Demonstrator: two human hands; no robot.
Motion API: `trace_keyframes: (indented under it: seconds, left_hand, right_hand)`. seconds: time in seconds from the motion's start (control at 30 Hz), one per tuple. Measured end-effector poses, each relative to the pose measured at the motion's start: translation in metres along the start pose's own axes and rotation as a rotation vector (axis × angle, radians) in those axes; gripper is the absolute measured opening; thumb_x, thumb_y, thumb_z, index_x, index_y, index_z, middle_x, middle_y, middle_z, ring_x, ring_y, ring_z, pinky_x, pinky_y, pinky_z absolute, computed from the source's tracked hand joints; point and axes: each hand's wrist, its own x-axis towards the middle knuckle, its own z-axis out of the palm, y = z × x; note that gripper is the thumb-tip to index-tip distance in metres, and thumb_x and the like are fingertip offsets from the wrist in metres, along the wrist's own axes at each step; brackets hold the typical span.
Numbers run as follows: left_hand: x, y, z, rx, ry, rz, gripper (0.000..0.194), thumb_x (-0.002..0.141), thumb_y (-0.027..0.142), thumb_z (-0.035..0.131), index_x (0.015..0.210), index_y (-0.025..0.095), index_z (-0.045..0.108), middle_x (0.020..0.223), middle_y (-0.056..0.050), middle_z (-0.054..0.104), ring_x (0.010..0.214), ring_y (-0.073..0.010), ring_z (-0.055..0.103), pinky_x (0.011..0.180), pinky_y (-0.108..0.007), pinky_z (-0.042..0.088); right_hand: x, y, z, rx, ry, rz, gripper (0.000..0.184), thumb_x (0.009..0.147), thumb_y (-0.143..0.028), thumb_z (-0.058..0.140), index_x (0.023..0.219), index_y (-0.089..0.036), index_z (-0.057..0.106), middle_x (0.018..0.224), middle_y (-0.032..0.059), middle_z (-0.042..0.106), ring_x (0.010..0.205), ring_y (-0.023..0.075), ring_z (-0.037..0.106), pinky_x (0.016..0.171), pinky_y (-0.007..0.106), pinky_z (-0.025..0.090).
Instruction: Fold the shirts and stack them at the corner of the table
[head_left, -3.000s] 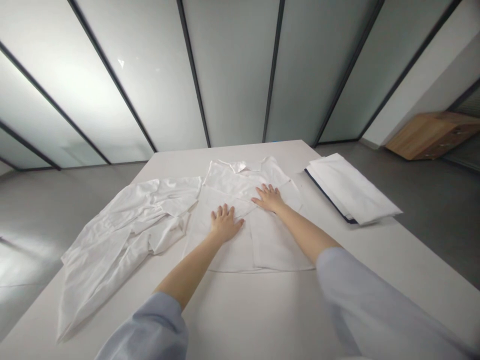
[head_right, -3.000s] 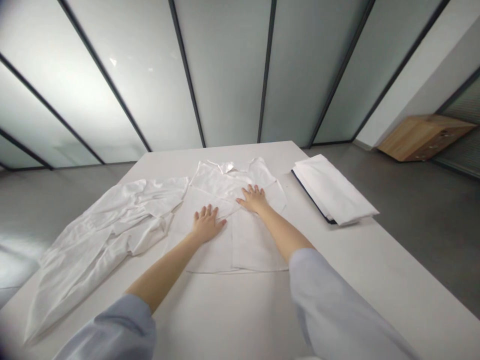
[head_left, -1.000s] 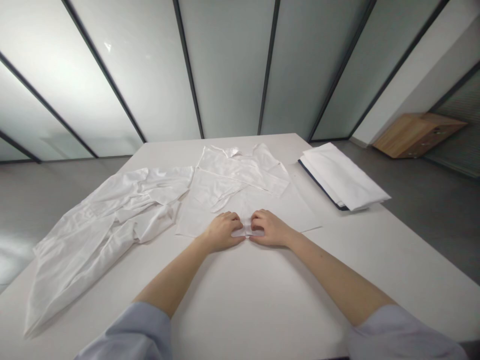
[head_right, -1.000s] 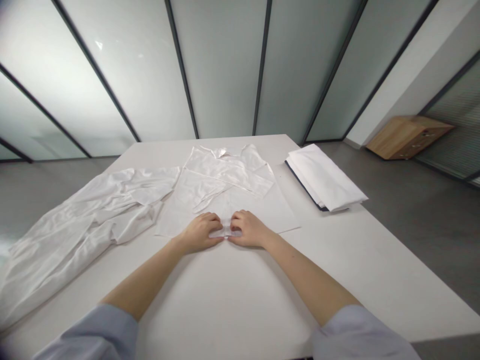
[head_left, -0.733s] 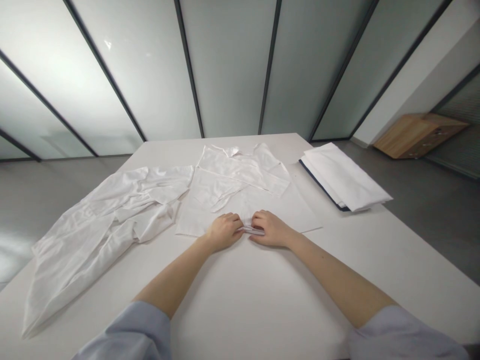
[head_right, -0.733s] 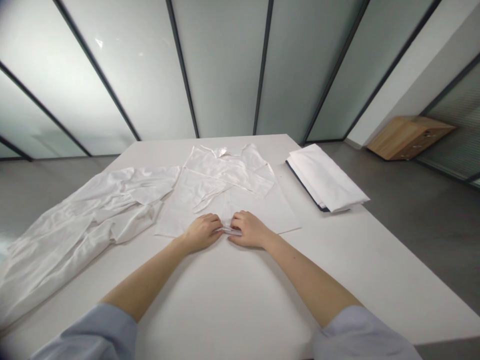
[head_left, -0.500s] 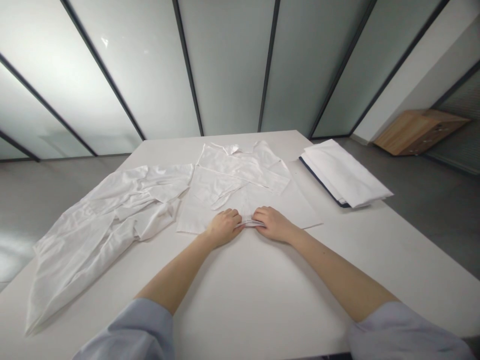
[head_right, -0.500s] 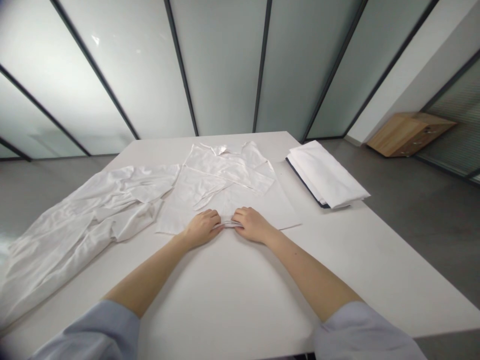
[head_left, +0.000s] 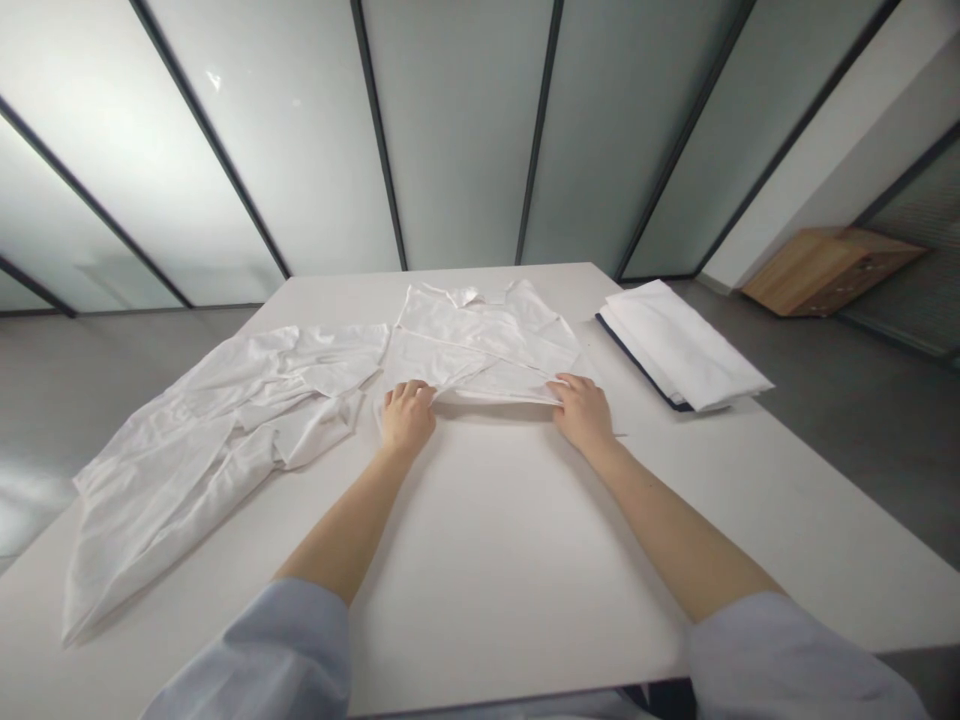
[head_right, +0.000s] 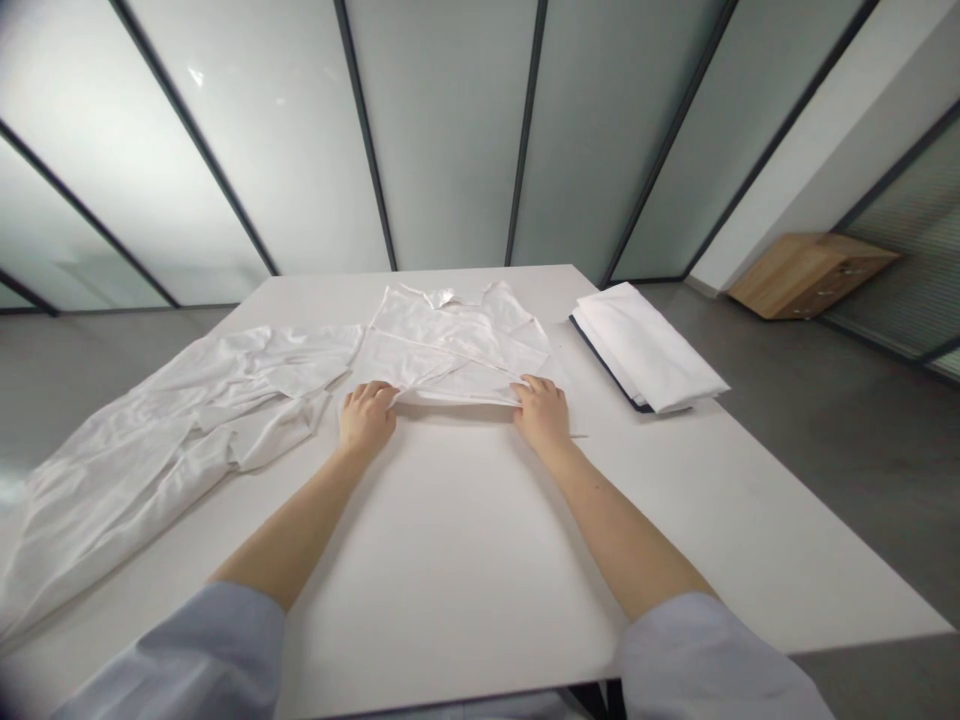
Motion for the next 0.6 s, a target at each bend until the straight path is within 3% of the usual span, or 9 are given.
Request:
trace_keyframes:
  seconds: [0.17,0.33,0.47,0.6]
  left_hand:
    - [0.006,-0.019,-0.003,0.007,0.086,-0.210,0.033,0.085,0.016,0.045,0.105,0.023,0.071,0.114,-0.010,0.067,0.110,-0.0303,0.055,0.094,-0.044,0.041]
    - [0.011,-0.030,-0.006,-0.079,0.178,-0.283,0.030,0.083,0.016,0.043,0.101,0.020,0.067,0.105,-0.010,0.069,0.105,-0.0265,0.059,0.087,-0.035,0.042]
    - [0.016,-0.040,-0.016,-0.142,0.078,-0.336,0.027,0.087,0.022,0.038,0.090,0.019,0.064,0.084,-0.007,0.068,0.086,-0.0230,0.062,0.073,-0.030,0.042]
    - [0.021,-0.048,-0.033,-0.130,-0.103,-0.219,0.025,0.083,0.023,0.037,0.067,0.021,0.055,0.068,-0.005,0.061,0.075,-0.0215,0.059,0.068,-0.029,0.040]
  right_hand:
    - [0.003,0.022,-0.005,0.066,0.166,0.158,0.044,0.073,-0.011,0.050,0.109,-0.022,0.073,0.121,0.0102,0.067,0.115,0.0325,0.053,0.096,0.050,0.039]
    - [0.006,0.033,-0.001,0.235,0.286,0.152,0.050,0.066,-0.006,0.042,0.103,-0.022,0.072,0.122,0.0069,0.068,0.121,0.0275,0.054,0.100,0.044,0.041]
    - [0.012,0.037,-0.007,0.294,0.160,0.181,0.046,0.069,-0.012,0.040,0.102,-0.018,0.072,0.108,0.0102,0.072,0.104,0.0268,0.064,0.090,0.037,0.047]
    - [0.019,0.043,-0.030,0.261,-0.065,0.137,0.035,0.075,-0.019,0.040,0.089,-0.017,0.072,0.089,0.0098,0.074,0.087,0.0255,0.066,0.077,0.031,0.047]
